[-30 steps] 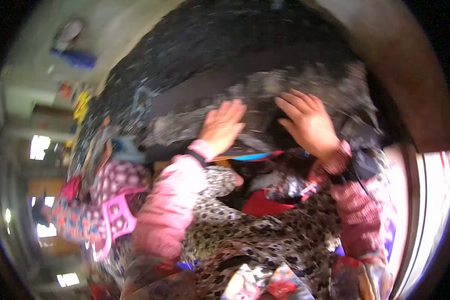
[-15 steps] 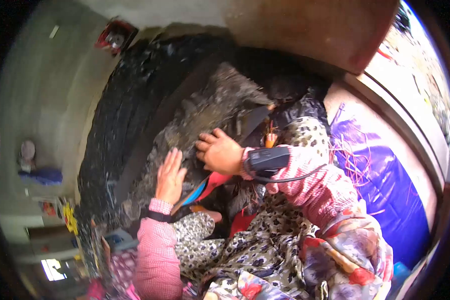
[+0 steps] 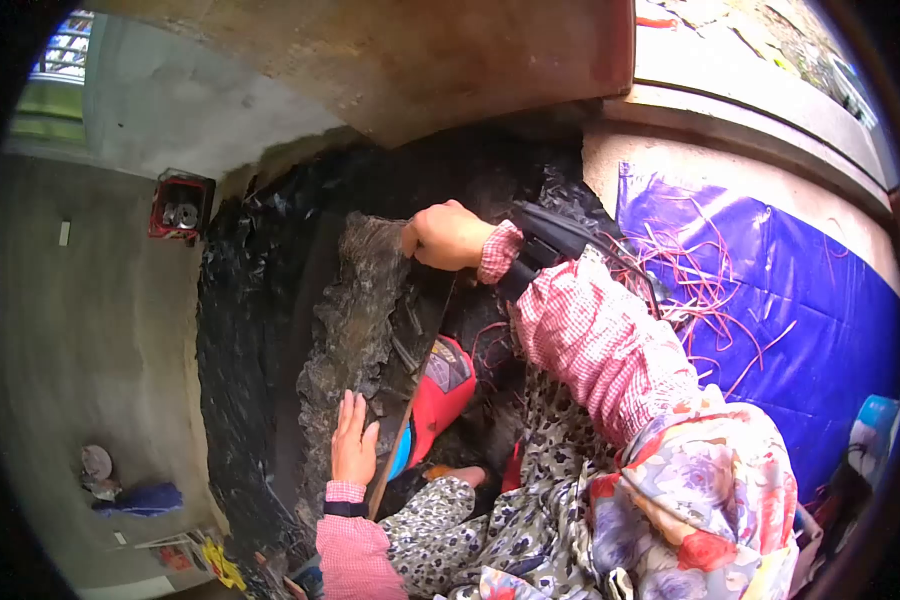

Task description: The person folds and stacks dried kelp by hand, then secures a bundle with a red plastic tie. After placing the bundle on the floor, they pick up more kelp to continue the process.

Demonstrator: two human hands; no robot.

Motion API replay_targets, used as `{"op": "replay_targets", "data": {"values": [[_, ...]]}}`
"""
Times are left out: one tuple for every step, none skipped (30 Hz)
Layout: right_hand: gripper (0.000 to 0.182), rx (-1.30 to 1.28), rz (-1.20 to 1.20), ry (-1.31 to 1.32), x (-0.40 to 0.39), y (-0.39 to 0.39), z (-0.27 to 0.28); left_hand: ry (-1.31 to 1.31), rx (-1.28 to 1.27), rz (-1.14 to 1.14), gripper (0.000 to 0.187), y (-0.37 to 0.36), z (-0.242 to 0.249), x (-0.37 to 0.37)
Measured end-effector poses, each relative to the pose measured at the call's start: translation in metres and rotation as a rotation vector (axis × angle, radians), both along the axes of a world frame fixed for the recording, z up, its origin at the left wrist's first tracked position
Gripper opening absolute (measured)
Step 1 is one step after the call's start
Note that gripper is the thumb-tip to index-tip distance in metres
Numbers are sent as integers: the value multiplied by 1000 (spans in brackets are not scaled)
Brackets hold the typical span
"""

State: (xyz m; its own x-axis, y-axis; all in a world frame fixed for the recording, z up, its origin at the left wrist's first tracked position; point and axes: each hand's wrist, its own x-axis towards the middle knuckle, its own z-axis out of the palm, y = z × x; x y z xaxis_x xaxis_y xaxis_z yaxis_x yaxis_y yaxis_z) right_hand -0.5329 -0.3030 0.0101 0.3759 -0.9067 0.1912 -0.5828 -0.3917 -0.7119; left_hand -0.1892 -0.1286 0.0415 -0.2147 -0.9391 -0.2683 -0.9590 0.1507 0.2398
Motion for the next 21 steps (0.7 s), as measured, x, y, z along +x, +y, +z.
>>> {"op": "replay_targets", "data": {"values": [[20,120,7,-160,-6,-3,-8,-5,0,-8,54,-1,-1,0],[21,95,-2,-233,-15,-10,-19,3,2,-3,55,-1,-1,0],[20,216,-130,-242,-23,-9,-18,10,7,-1,55,-1,-1,1],[23,294,-292,-219,-26,-16,-27,17,6,-9,55,-2,0,0],[30,371,-454,-192,-26,-24,-37,11,12,-25,55,-2,-1,1],[46,579,-432,-294,-24,-27,-47,5,-3,-39,55,-2,-4,5],[62,782,-403,-397,-24,-31,-56,3,-20,-52,55,-2,-5,4],[84,949,-337,-450,-19,-24,-56,2,-33,-47,50,-3,-1,-1],[95,1108,-139,-472,-24,-16,-56,0,-37,-60,50,-3,1,0],[109,1304,-133,-688,-9,-17,-85,74,-17,-44,50,-2,3,3],[117,1558,-28,-723,-7,-17,-87,146,2,-27,49,-3,5,6],[117,1549,-25,-725,2,-15,-93,196,8,50,47,1,20,2],[113,1537,-27,-955,16,-10,-104,154,-4,81,46,4,38,4],[108,1520,-24,-1188,33,-3,-117,130,-7,127,45,11,58,10],[104,1493,-21,-1426,48,1,-129,148,17,193,44,22,80,24],[100,1455,-21,-1666,57,0,-135,126,78,344,43,34,111,30],[100,1466,-12,-1674,62,-10,-143,117,23,392,43,54,127,58],[95,1285,-297,-1787,67,-24,-145,74,40,472,42,70,150,70],[90,1086,-583,-1871,68,-35,-149,18,73,548,41,85,167,75],[84,1123,-538,-1984,64,-45,-154,-38,111,621,41,101,185,80],[78,1159,-490,-2097,59,-54,-159,-98,145,698,40,120,203,84]]}}
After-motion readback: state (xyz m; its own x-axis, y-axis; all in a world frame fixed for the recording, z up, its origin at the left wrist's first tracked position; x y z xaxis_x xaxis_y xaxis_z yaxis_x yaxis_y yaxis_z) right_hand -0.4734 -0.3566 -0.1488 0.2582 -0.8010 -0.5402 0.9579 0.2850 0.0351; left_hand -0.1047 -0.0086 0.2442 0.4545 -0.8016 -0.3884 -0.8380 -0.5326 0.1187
